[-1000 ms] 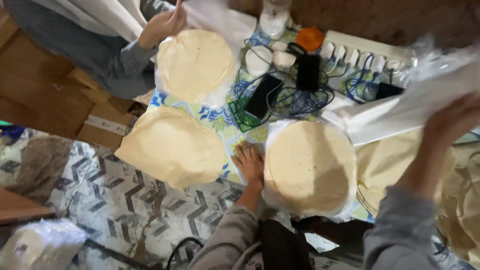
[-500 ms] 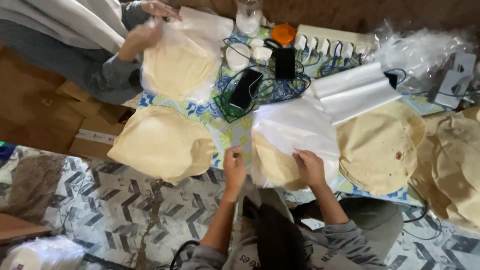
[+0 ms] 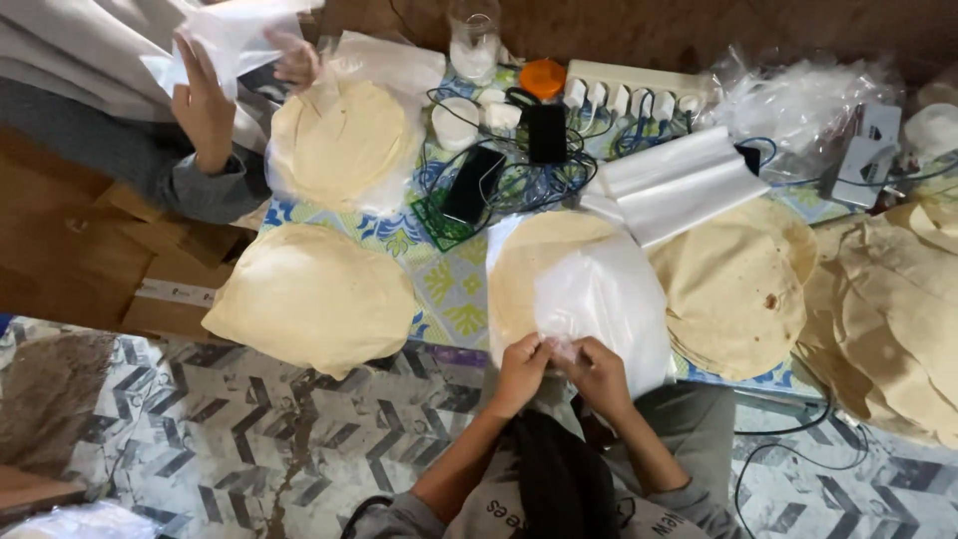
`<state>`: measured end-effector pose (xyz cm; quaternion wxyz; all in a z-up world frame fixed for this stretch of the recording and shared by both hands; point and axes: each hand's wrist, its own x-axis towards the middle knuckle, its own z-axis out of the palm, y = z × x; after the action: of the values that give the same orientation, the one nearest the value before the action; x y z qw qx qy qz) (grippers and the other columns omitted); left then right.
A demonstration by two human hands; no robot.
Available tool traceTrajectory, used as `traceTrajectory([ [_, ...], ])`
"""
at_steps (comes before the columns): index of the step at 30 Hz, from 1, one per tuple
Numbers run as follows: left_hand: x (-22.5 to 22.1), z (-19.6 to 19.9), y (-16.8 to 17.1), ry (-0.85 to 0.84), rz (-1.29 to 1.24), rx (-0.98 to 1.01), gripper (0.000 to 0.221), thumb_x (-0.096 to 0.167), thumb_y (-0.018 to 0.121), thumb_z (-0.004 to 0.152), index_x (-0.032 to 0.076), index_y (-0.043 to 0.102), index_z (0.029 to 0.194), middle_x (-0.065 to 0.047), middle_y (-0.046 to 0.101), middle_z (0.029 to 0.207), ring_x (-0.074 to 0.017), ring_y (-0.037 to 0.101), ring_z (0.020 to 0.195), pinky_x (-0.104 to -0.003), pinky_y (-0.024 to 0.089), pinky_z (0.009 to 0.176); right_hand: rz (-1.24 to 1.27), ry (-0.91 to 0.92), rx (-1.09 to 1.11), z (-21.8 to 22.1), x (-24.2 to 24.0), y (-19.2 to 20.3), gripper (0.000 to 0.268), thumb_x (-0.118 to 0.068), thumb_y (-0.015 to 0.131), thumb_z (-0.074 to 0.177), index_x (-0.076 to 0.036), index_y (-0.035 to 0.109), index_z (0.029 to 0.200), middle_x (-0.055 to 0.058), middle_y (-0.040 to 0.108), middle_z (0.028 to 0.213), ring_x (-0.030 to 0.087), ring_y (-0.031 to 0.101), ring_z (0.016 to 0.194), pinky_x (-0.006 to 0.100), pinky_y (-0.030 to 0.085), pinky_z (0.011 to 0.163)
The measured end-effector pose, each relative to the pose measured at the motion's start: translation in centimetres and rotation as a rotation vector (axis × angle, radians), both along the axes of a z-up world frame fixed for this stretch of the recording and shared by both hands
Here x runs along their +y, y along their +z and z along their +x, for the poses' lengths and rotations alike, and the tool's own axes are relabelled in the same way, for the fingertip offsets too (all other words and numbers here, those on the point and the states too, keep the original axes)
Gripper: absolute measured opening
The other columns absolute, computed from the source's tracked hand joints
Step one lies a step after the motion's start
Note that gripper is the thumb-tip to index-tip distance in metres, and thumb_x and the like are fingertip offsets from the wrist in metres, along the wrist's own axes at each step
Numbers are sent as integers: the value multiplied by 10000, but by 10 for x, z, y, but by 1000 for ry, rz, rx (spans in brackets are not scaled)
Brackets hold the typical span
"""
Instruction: The person places flatbread onto sheets of plastic and then stacks the wrapped bread.
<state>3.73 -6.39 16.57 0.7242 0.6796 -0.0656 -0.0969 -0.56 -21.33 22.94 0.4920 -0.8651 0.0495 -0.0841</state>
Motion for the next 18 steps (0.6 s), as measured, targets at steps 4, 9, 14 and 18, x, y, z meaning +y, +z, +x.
traceTrajectory([
  [4, -3, 14, 1, -53, -240, 108, 191, 145, 629, 1030, -31, 695, 1068, -16, 710, 894, -83, 635, 789, -253, 538, 717, 188, 25, -180, 14, -16, -18, 152, -123, 752, 931, -8, 671, 986, 65, 637, 966, 117, 633, 851, 256, 554, 753],
  [9, 6, 20, 19, -85, -333, 203, 218, 142, 650, 982, 7, 656, 1154, -24, 740, 1033, -90, 694, 913, -244, 573, 820, 440, -144, 45, 21, -15, -11, 166, -89, 687, 952, -4, 689, 1094, 79, 725, 1078, 113, 658, 970, 272, 524, 857],
  [14, 2, 12, 17, -95, -116, 155, 272, 182, 742, 957, -4, 655, 1136, -39, 716, 975, -102, 664, 865, -256, 556, 748, 621, 108, 60, 21, -5, -17, 130, -85, 614, 977, 21, 669, 1028, 54, 701, 1340, 108, 661, 1120, 278, 507, 988],
  [18, -2, 18, 0, 7, -52, 130, 225, 168, 719, 959, 9, 670, 1111, -36, 704, 912, -108, 634, 818, -259, 521, 705, 448, -61, 41, 28, -4, -23, 131, -88, 664, 958, 12, 708, 1031, 51, 722, 1256, 101, 682, 978, 271, 544, 851],
])
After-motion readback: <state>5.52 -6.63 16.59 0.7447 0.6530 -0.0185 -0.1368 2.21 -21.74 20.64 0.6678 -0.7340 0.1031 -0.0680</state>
